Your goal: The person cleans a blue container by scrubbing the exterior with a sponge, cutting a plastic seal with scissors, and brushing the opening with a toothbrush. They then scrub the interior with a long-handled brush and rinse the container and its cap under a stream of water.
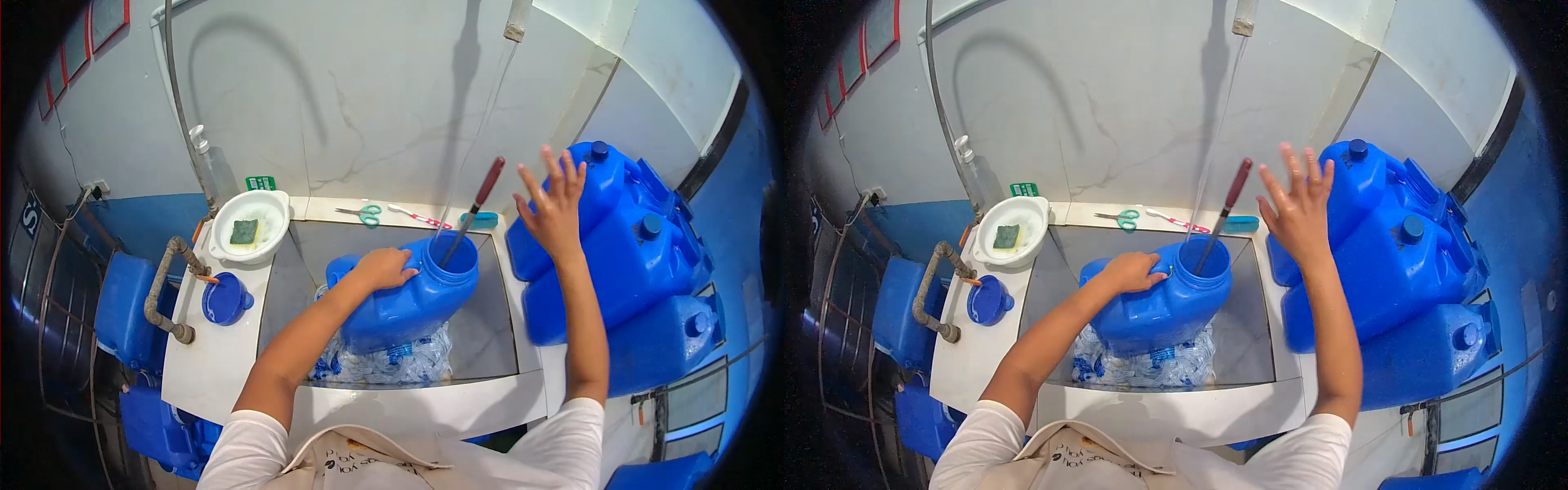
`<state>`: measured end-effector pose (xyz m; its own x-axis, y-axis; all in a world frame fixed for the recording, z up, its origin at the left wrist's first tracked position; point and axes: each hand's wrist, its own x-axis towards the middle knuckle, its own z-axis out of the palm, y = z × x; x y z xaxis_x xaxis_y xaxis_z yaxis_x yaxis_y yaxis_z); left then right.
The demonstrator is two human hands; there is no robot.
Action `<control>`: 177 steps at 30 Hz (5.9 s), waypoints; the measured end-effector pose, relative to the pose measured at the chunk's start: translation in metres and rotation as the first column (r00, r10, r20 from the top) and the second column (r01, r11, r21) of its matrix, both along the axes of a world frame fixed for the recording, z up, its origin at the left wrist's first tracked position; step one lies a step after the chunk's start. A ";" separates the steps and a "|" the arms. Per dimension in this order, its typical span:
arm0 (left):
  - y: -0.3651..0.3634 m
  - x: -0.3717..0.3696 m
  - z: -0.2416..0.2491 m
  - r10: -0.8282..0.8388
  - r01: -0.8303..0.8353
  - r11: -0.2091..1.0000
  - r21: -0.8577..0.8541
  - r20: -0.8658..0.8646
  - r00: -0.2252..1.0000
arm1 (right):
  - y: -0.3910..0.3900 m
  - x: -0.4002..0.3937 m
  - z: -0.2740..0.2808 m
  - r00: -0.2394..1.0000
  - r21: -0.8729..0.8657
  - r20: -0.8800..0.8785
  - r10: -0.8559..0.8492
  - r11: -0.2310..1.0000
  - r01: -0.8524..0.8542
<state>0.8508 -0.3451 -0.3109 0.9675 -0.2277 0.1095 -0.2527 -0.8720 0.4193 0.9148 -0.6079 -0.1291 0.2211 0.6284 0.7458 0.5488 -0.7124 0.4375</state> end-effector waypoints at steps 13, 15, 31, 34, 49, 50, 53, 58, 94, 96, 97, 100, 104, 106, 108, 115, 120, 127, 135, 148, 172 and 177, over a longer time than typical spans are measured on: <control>-0.025 -0.018 0.009 -0.177 0.177 0.982 0.062 -0.007 0.984 | 0.049 -0.044 -0.115 -0.189 0.999 -0.033 0.981 0.039 0.031; -0.025 -0.023 0.009 -0.188 0.190 0.980 0.052 -0.026 0.982 | 0.044 -0.061 -0.118 -0.002 0.892 -0.450 0.893 0.450 0.053; 0.023 -0.074 -0.007 -0.074 0.081 0.977 0.199 -0.045 0.996 | 0.060 -0.107 -0.132 0.211 0.954 -0.294 0.932 0.301 0.001; 0.033 -0.076 -0.014 -0.019 0.034 0.975 0.221 -0.070 0.997 | 0.065 -0.101 -0.139 0.394 0.916 -0.240 0.887 0.342 -0.211; 0.018 -0.066 -0.005 -0.044 0.052 0.977 0.208 -0.044 0.998 | 0.093 -0.086 -0.167 0.043 0.905 -0.006 0.999 -0.013 0.425; 0.021 -0.063 -0.003 -0.039 0.044 0.976 0.211 -0.031 0.999 | 0.085 -0.086 -0.165 0.083 0.937 -0.065 0.994 0.032 0.347; 0.023 -0.061 -0.004 0.024 -0.011 0.985 0.170 -0.071 0.997 | 0.063 -0.083 -0.122 0.250 0.894 -0.414 0.875 0.443 -0.070; 0.001 -0.045 0.000 -0.061 0.072 0.983 0.171 -0.067 0.996 | 0.076 -0.060 -0.111 -0.215 0.892 -0.361 0.907 0.403 0.205; -0.009 -0.031 -0.004 -0.108 0.110 0.991 0.074 -0.024 0.994 | 0.079 -0.010 -0.129 0.235 0.969 0.012 0.972 -0.070 0.239; -0.013 -0.027 -0.004 -0.135 0.138 0.986 0.090 -0.036 0.990 | 0.081 -0.016 -0.151 0.169 0.930 0.042 0.985 -0.100 0.353; -0.008 -0.028 -0.005 -0.108 0.111 0.991 0.081 -0.031 0.994 | 0.077 -0.018 -0.159 0.131 0.897 0.069 0.989 -0.119 0.425; 0.013 -0.029 -0.002 -0.049 0.052 0.996 0.067 -0.042 0.998 | 0.049 -0.007 -0.134 0.162 0.916 -0.063 0.985 -0.007 0.402; 0.003 -0.031 -0.001 -0.099 0.102 0.990 0.098 -0.038 0.994 | 0.089 -0.016 -0.128 0.227 0.967 -0.005 0.974 -0.053 0.249; 0.007 -0.031 -0.003 -0.077 0.080 0.993 0.085 -0.043 0.996 | 0.090 -0.014 -0.154 0.131 0.950 0.003 0.991 -0.044 0.310; 0.018 -0.031 -0.001 -0.042 0.045 0.996 0.075 -0.037 0.998 | 0.076 -0.011 -0.156 0.084 0.893 -0.002 0.996 -0.036 0.448; 0.016 -0.033 -0.007 -0.049 0.051 0.998 0.044 -0.042 0.998 | 0.104 -0.007 -0.152 0.079 0.933 0.074 0.994 -0.098 0.346; 0.028 -0.041 -0.012 0.051 -0.051 0.999 0.004 -0.057 0.997 | 0.079 0.007 -0.133 -0.019 0.903 -0.052 0.998 0.056 0.425; 0.019 -0.035 -0.010 -0.010 0.010 1.000 0.000 -0.032 0.999 | 0.095 -0.009 -0.142 -0.039 0.903 -0.014 0.999 0.030 0.430; 0.023 -0.038 -0.009 0.028 -0.029 0.999 -0.016 -0.050 0.998 | 0.124 -0.010 -0.151 0.093 0.934 0.075 0.993 -0.103 0.343; 0.036 -0.041 -0.014 0.030 -0.030 0.999 0.014 -0.030 0.999 | 0.097 -0.005 -0.140 -0.110 0.873 -0.005 0.994 0.059 0.485; 0.028 -0.034 -0.009 0.097 -0.095 0.995 0.043 -0.044 0.994 | -0.013 -0.030 0.068 -0.012 0.968 0.247 0.969 -0.247 -0.047; 0.007 -0.028 -0.006 0.146 -0.145 0.989 0.029 -0.055 0.988 | -0.049 -0.062 0.173 -0.086 0.944 -0.021 0.996 -0.009 -0.329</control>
<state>0.8228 -0.3384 -0.3174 0.9951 -0.0860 0.0494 -0.0987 -0.9081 0.4070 0.8525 -0.6571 0.0436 0.4753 0.2808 0.8338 0.5985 0.5914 -0.5404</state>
